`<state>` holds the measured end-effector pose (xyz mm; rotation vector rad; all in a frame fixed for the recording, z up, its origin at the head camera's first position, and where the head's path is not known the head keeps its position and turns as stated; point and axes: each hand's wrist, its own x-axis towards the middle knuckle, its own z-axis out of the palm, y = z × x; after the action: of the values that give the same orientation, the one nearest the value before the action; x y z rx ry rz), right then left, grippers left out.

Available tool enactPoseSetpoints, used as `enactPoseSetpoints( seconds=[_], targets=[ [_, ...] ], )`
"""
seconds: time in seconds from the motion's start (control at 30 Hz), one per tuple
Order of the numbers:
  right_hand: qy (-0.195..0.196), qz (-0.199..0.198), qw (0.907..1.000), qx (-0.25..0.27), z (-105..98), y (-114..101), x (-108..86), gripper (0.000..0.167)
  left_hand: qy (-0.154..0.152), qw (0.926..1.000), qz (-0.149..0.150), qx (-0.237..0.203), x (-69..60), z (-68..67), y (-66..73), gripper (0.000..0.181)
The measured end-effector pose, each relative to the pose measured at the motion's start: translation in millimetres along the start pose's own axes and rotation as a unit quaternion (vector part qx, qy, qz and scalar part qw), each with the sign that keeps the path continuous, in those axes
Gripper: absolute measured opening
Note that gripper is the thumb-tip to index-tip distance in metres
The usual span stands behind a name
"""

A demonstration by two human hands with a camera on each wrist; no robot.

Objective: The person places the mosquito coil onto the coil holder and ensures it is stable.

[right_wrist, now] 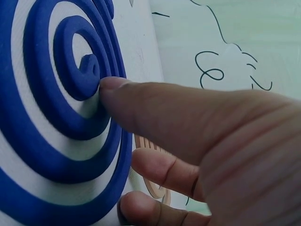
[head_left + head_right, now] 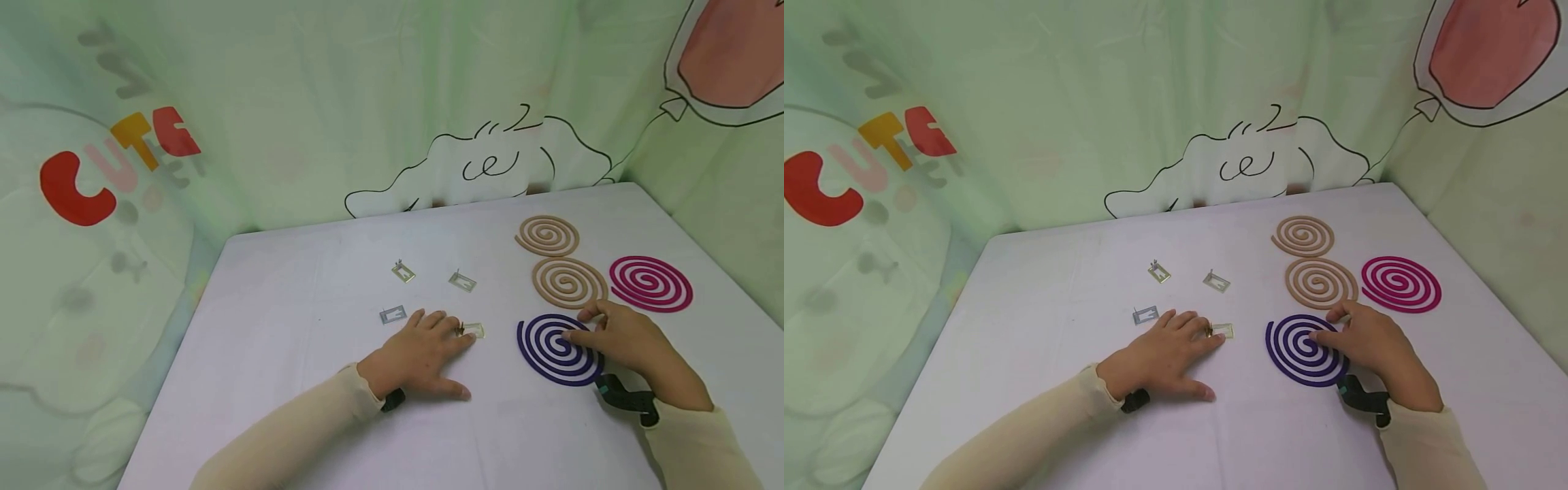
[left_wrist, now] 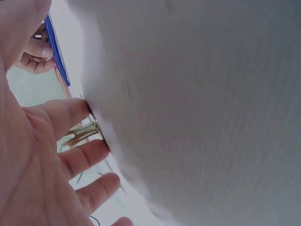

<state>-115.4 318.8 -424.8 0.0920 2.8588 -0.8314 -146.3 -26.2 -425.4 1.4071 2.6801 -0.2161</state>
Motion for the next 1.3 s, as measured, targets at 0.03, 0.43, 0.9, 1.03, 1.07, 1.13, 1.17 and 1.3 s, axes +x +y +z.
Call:
enactPoseSetpoints(
  seconds=[0.03, 0.43, 0.9, 1.03, 1.07, 1.13, 1.17, 1.3],
  targets=[
    [0.000, 0.000, 1.0000, 0.000, 0, 0, 0.0, 0.052, 0.002, 1.0000, -0.002, 0.001, 0.1, 0.4, 0.7, 0.089],
    [0.000, -0.004, 1.0000, 0.000, 0, 0, -0.3, 0.052, 0.017, 0.9998, -0.009, -0.011, -5.3, 6.5, 2.4, 0.091],
    [-0.005, -0.002, 1.0000, -0.008, 0, 2, 0.7, 0.059, 0.005, 0.9986, -0.012, -0.052, -20.9, 10.5, -8.3, 0.089],
    [-0.011, 0.004, 0.9999, -0.006, 0, 1, 1.0, 0.071, 0.008, 0.9982, -0.016, -0.057, -21.0, 11.9, -8.0, 0.089],
    [-0.014, 0.004, 0.9999, -0.006, 0, 1, 1.2, 0.074, 0.010, 0.9981, -0.019, -0.057, -20.9, 12.4, -7.9, 0.089],
    [-0.022, 0.004, 0.9997, -0.008, 0, 0, 1.7, 0.078, 0.008, 0.9980, -0.028, -0.056, -20.7, 13.4, -7.7, 0.090],
    [-0.027, 0.003, 0.9996, -0.010, 0, 0, 2.0, 0.079, 0.005, 0.9978, -0.034, -0.056, -20.5, 13.2, -7.3, 0.091],
    [-0.047, -0.001, 0.9987, -0.019, -2, -3, 3.6, 0.077, -0.012, 0.9964, -0.059, -0.059, -19.8, 13.4, -6.1, 0.094]
  ],
)
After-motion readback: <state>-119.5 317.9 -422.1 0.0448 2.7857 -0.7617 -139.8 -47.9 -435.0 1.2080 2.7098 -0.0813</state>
